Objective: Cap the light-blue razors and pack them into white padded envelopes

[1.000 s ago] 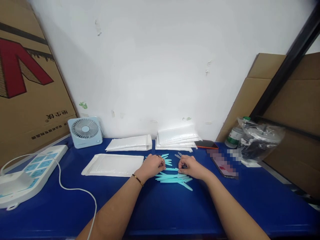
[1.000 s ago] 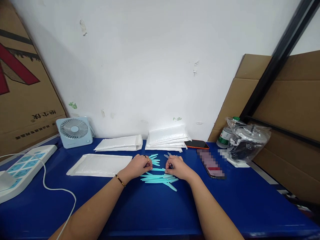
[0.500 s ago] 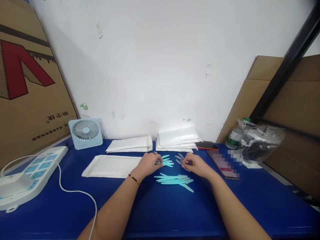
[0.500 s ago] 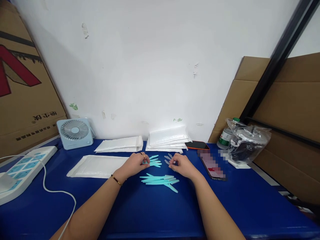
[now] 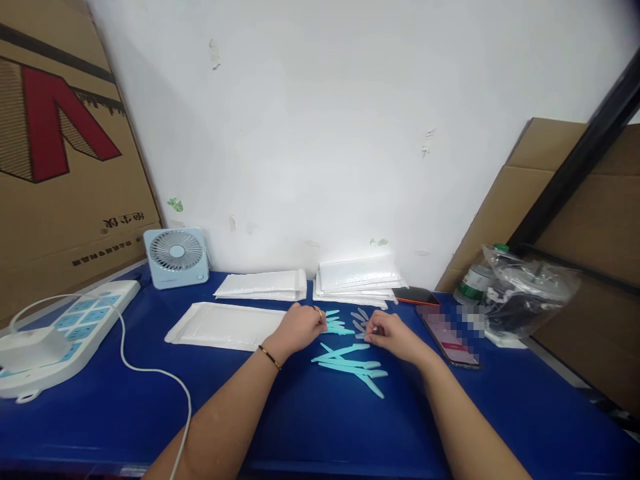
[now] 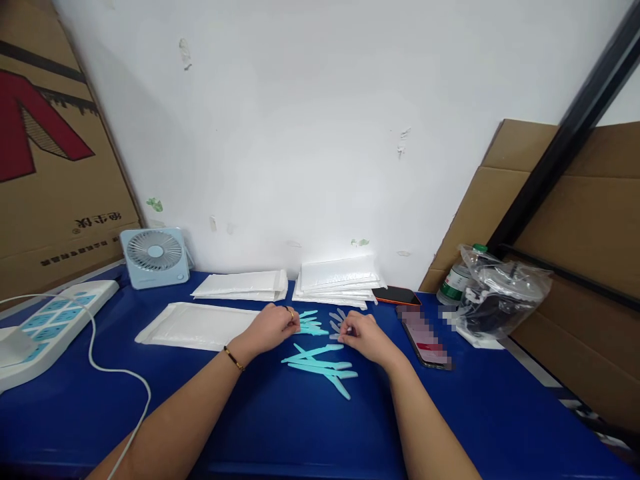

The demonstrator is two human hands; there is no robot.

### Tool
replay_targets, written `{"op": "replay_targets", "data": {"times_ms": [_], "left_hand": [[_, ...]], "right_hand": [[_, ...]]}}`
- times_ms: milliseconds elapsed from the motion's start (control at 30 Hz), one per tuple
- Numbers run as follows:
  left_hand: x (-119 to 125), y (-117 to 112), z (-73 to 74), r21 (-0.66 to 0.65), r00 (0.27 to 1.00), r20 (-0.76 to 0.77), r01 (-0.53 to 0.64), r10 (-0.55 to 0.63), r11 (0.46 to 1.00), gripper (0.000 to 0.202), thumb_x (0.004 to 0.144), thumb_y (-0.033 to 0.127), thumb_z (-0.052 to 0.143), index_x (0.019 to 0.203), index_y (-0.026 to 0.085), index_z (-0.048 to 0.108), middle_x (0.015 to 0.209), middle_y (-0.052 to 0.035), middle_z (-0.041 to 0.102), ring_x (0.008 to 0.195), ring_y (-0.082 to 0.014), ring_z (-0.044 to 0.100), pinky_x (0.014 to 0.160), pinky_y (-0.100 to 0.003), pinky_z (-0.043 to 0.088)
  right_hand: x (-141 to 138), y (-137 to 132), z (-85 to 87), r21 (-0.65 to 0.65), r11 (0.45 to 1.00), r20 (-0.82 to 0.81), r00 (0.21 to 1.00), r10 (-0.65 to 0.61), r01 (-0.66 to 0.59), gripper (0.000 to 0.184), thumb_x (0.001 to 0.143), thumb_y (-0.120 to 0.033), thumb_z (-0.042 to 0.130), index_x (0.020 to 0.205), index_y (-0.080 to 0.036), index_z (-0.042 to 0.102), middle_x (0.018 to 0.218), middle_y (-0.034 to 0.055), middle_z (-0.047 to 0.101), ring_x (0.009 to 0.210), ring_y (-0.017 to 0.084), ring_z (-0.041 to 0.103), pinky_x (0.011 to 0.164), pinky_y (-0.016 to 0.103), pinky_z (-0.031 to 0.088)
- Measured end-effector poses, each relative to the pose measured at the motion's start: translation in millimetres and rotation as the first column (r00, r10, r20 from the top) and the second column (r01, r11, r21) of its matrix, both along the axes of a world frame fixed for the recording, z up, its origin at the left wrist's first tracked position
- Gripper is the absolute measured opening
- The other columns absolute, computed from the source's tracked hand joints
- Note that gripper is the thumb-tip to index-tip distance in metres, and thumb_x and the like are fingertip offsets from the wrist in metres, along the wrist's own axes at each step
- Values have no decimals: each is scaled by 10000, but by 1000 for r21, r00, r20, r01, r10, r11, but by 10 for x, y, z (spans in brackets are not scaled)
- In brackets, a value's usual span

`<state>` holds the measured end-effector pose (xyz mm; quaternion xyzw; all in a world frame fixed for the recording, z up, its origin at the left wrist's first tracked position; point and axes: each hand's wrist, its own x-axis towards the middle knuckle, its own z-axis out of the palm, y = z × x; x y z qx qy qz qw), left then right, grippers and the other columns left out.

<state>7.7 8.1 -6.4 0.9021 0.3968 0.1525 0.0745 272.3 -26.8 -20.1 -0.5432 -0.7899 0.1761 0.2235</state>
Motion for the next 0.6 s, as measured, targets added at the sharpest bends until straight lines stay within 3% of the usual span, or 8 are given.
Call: {"op": "replay_targets", "data": {"times_ms": [100, 167, 267, 367, 467, 600], "left_hand": [[-111, 92, 23, 15, 993, 0, -119, 119, 993, 189, 859, 302, 493, 799, 224, 655, 858, 4, 685, 792, -160, 609, 771, -285, 376], [-139, 106, 15, 7, 992, 17, -126, 126, 992, 160, 837, 327, 527, 867, 234, 654, 889, 2, 679, 840, -166, 606, 786, -286, 377], [-97, 46, -2, -10, 996, 69, -60, 61, 998, 198, 811, 369, 566, 942, 240, 640, 922, 2, 665, 887, -167, 596, 784, -278, 377], [-15, -49, 1, -45, 997, 71, 39, -36, 998, 198, 818, 396, 554, 885, 234, 647, 868, 8, 662, 869, -161, 597, 755, -269, 373], [46, -113, 9, -80, 996, 36, 85, -82, 993, 223, 825, 421, 544, 865, 231, 654, 860, 7, 661, 859, -159, 599, 754, -270, 363], [88, -136, -4, -107, 993, 11, 122, -121, 987, 245, 839, 444, 527, 879, 236, 651, 878, 11, 670, 850, -161, 600, 772, -275, 348]], "right_hand": [[101, 65, -33, 101, 982, -54, 987, -152, 156, 181, 765, -372, 609, 771, -197, 651, 748, 15, 559, 629, 141, 486, 603, 272, 386], [108, 69, -30, 141, 974, -66, 983, -171, 179, 202, 756, -387, 613, 822, -201, 659, 753, 16, 553, 620, 142, 482, 610, 281, 394], [19, 8, 14, 83, 995, -7, 999, -50, 51, 191, 757, -388, 625, 823, -215, 669, 828, 25, 571, 659, 148, 512, 683, 307, 404], [-102, -64, 55, -25, 997, 84, 994, 73, -72, 174, 737, -380, 670, 801, -218, 665, 854, 25, 575, 725, 164, 535, 794, 365, 376], [-170, -92, 64, -64, 993, 140, 985, 103, -95, 145, 756, -346, 667, 775, -205, 640, 839, 24, 567, 787, 183, 536, 851, 414, 333], [-190, -93, 66, -52, 993, 118, 987, 109, -104, 142, 795, -340, 630, 769, -201, 611, 832, 18, 558, 790, 176, 532, 848, 396, 331]]}}
